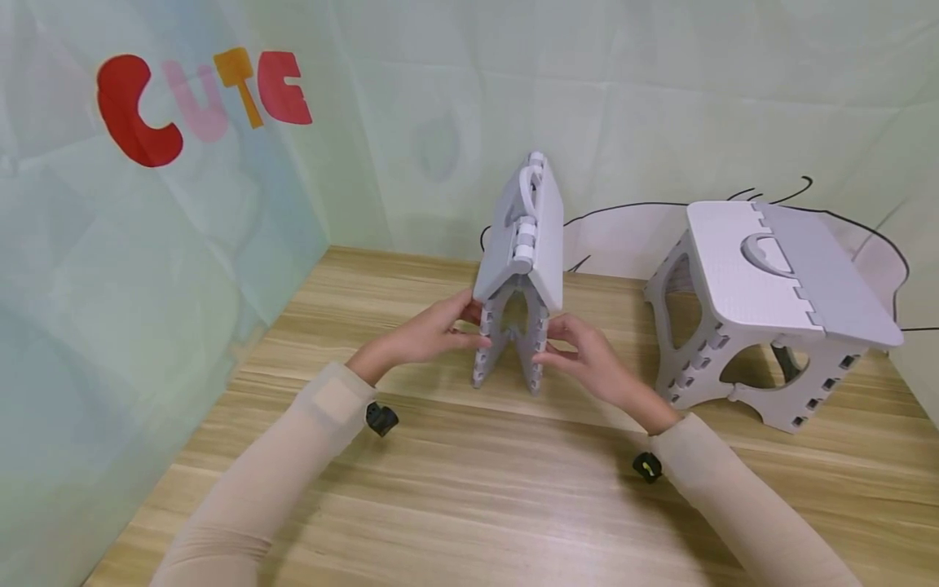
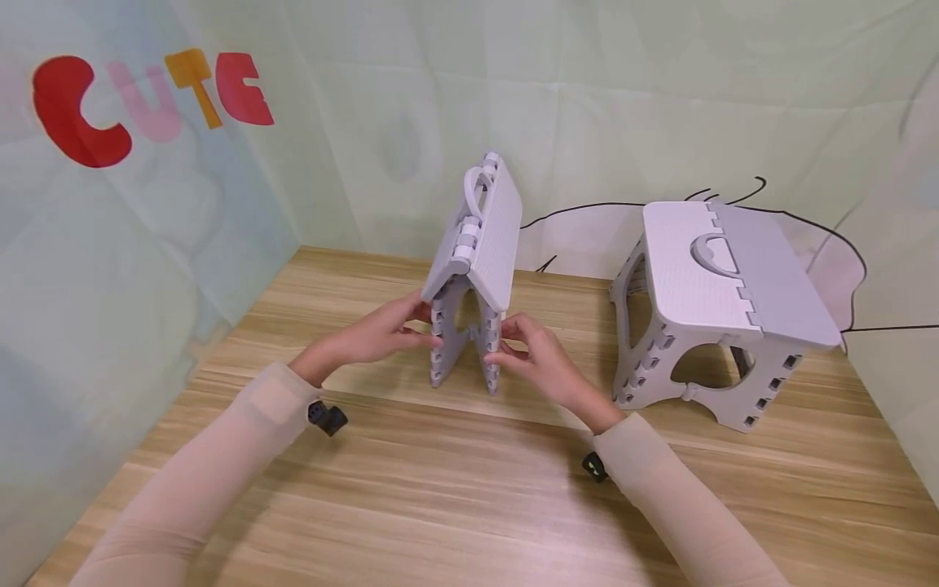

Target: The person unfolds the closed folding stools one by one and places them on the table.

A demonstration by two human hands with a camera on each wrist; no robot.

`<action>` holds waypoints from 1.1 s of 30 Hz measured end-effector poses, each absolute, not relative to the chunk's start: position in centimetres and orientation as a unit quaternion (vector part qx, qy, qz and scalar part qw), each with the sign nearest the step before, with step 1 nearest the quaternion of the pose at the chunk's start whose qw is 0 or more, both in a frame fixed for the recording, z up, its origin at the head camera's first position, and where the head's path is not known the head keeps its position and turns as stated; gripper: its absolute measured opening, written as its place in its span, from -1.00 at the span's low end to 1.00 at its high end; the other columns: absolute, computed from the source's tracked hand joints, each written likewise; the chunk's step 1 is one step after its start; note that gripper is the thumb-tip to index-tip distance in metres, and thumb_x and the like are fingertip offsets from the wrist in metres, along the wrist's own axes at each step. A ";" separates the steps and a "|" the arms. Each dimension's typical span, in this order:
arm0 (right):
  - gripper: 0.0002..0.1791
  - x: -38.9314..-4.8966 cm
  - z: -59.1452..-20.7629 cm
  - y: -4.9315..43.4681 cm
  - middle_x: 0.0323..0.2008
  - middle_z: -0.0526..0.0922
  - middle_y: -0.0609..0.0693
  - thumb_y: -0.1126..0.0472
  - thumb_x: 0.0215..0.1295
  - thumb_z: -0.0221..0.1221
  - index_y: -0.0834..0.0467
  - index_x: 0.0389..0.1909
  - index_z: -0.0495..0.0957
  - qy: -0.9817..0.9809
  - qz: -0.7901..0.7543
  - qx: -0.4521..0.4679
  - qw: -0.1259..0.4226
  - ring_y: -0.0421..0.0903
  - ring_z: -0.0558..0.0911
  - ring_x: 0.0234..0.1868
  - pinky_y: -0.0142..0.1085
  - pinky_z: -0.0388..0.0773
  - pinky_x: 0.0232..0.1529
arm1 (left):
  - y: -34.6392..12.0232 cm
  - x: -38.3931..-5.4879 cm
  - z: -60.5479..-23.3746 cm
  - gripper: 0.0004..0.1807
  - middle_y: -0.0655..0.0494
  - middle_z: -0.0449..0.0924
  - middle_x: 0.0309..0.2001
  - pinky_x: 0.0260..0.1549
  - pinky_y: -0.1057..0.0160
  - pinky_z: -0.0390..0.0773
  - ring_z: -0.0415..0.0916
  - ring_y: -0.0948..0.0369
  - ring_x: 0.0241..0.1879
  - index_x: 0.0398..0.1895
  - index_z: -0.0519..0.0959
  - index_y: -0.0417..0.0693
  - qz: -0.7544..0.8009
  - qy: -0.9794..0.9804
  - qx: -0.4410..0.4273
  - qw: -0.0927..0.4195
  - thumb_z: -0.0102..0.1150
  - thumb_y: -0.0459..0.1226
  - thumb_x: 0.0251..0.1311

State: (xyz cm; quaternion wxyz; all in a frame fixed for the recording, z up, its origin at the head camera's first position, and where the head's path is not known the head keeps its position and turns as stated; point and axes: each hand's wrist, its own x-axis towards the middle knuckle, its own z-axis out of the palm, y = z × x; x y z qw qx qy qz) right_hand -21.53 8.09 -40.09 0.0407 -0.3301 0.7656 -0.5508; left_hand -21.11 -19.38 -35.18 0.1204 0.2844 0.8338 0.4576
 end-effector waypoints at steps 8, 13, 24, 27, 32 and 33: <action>-0.55 -21.6 -40.3 8.3 0.09 0.55 0.37 0.46 0.22 0.31 0.46 0.08 0.38 0.761 -0.553 -0.337 0.040 0.27 0.55 0.15 -0.10 0.55 0.10 | -19.9 -21.1 -35.1 -0.40 -0.21 0.48 0.14 0.12 -0.03 0.51 0.46 -0.05 0.17 0.35 0.22 -0.31 0.455 0.836 0.282 0.123 0.24 -0.40 0.32; -0.55 -21.6 -40.4 8.2 0.08 0.56 0.37 0.46 0.22 0.32 0.46 0.07 0.39 0.763 -0.551 -0.336 0.036 0.27 0.56 0.14 -0.12 0.56 0.09 | -20.2 -21.2 -35.1 -0.39 -0.21 0.49 0.14 0.12 -0.04 0.51 0.46 -0.06 0.18 0.35 0.22 -0.32 0.458 0.834 0.284 0.121 0.24 -0.41 0.31; -0.58 -21.7 -40.5 8.2 0.07 0.58 0.34 0.47 0.21 0.32 0.45 0.04 0.41 0.763 -0.552 -0.333 0.042 0.22 0.58 0.13 -0.26 0.55 0.08 | -21.0 -21.1 -35.1 -0.37 -0.22 0.49 0.15 0.12 -0.05 0.51 0.45 -0.08 0.19 0.37 0.21 -0.31 0.455 0.835 0.285 0.120 0.25 -0.40 0.31; -0.59 -21.7 -40.4 8.1 0.05 0.58 0.33 0.47 0.21 0.32 0.45 0.03 0.41 0.764 -0.552 -0.333 0.041 0.21 0.58 0.12 -0.26 0.55 0.09 | -21.2 -21.1 -35.0 -0.37 -0.22 0.49 0.14 0.12 -0.05 0.51 0.45 -0.08 0.18 0.37 0.22 -0.32 0.455 0.836 0.283 0.120 0.26 -0.41 0.30; -0.58 -21.7 -40.4 8.2 0.06 0.58 0.34 0.47 0.21 0.31 0.45 0.05 0.40 0.762 -0.552 -0.335 0.040 0.21 0.58 0.13 -0.24 0.54 0.10 | -21.5 -21.1 -34.9 -0.39 -0.20 0.49 0.12 0.13 -0.04 0.51 0.45 -0.08 0.18 0.35 0.23 -0.31 0.453 0.838 0.280 0.119 0.25 -0.40 0.31; -0.58 -21.7 -40.4 8.2 0.07 0.58 0.34 0.47 0.22 0.31 0.45 0.05 0.40 0.762 -0.551 -0.337 0.039 0.22 0.57 0.13 -0.23 0.54 0.10 | -21.5 -21.1 -34.9 -0.39 -0.20 0.49 0.12 0.13 -0.03 0.51 0.45 -0.08 0.18 0.35 0.23 -0.31 0.451 0.839 0.280 0.119 0.25 -0.40 0.31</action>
